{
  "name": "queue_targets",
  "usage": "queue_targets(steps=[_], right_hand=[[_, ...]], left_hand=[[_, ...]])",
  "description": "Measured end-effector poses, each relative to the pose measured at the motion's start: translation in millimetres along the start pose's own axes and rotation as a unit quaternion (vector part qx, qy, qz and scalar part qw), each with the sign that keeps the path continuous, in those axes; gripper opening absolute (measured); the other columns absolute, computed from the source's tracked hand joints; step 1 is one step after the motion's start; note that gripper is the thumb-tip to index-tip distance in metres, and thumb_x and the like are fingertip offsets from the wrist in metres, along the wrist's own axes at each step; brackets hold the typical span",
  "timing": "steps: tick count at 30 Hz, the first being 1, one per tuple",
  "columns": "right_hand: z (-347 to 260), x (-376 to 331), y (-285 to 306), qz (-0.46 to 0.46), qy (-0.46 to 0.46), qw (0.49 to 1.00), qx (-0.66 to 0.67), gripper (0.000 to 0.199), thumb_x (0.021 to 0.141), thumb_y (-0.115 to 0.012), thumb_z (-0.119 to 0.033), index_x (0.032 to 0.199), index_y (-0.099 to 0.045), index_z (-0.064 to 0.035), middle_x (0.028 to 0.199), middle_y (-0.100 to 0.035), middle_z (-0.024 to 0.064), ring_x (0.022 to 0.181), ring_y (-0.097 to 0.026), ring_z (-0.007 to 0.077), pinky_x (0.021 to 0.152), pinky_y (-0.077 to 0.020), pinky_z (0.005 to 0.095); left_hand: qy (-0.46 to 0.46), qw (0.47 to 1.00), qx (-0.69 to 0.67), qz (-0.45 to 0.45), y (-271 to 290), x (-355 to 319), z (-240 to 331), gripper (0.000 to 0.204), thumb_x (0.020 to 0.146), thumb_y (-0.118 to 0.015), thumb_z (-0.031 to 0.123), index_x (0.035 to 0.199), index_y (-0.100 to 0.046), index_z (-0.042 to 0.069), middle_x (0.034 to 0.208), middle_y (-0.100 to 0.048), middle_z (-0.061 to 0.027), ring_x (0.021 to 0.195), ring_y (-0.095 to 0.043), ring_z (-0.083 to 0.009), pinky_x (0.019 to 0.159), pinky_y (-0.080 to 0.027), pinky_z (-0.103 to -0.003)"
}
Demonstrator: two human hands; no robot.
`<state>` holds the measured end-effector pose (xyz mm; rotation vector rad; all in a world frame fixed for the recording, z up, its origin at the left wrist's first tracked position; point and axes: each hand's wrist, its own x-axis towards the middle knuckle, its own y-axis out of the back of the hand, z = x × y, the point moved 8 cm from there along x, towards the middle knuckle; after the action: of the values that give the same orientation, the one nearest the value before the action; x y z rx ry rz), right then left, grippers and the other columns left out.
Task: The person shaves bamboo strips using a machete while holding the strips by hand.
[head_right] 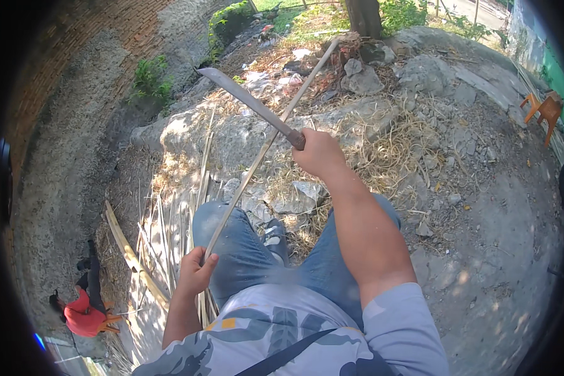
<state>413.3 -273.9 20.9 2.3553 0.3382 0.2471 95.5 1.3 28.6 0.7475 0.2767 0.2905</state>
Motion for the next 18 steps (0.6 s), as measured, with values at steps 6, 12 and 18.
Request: queue_targets(steps=[6, 12, 18], right_hand=[[-26, -4, 1, -0.011, 0.040, 0.998, 0.051, 0.033, 0.082, -0.075, -0.034, 0.102, -0.070, -0.0075, 0.093, -0.073, 0.0178, 0.089, -0.071, 0.0379, 0.079, -0.0544, 0.0487], [-26, -13, 14, -0.033, 0.093, 0.993, 0.062, 0.037, 0.076, -0.074, -0.030, 0.104, -0.068, -0.0051, 0.093, -0.073, 0.0184, 0.091, -0.071, 0.0377, 0.081, -0.0547, 0.0478], [-24, -38, 32, -0.008, 0.133, 0.989, 0.056, 0.037, 0.075, -0.074, -0.028, 0.107, -0.069, -0.0111, 0.096, -0.074, 0.0167, 0.094, -0.071, 0.0380, 0.084, -0.0554, 0.0492]], left_hand=[[0.012, 0.998, -0.022, 0.050, 7, -17, 6, 0.031, 0.096, -0.076, 0.028, 0.090, -0.066, -0.001, 0.064, -0.053, 0.0029, 0.059, -0.044, -0.0061, 0.052, -0.037, -0.028], [-0.010, 0.997, 0.011, 0.075, 17, -44, 34, 0.032, 0.097, -0.075, 0.030, 0.089, -0.066, 0.000, 0.065, -0.053, 0.0040, 0.061, -0.042, -0.0061, 0.054, -0.037, -0.028], [-0.027, 0.994, 0.044, 0.095, 26, -49, 49, 0.035, 0.097, -0.075, 0.033, 0.090, -0.067, 0.000, 0.065, -0.052, 0.0041, 0.061, -0.042, -0.0058, 0.054, -0.037, -0.028]])
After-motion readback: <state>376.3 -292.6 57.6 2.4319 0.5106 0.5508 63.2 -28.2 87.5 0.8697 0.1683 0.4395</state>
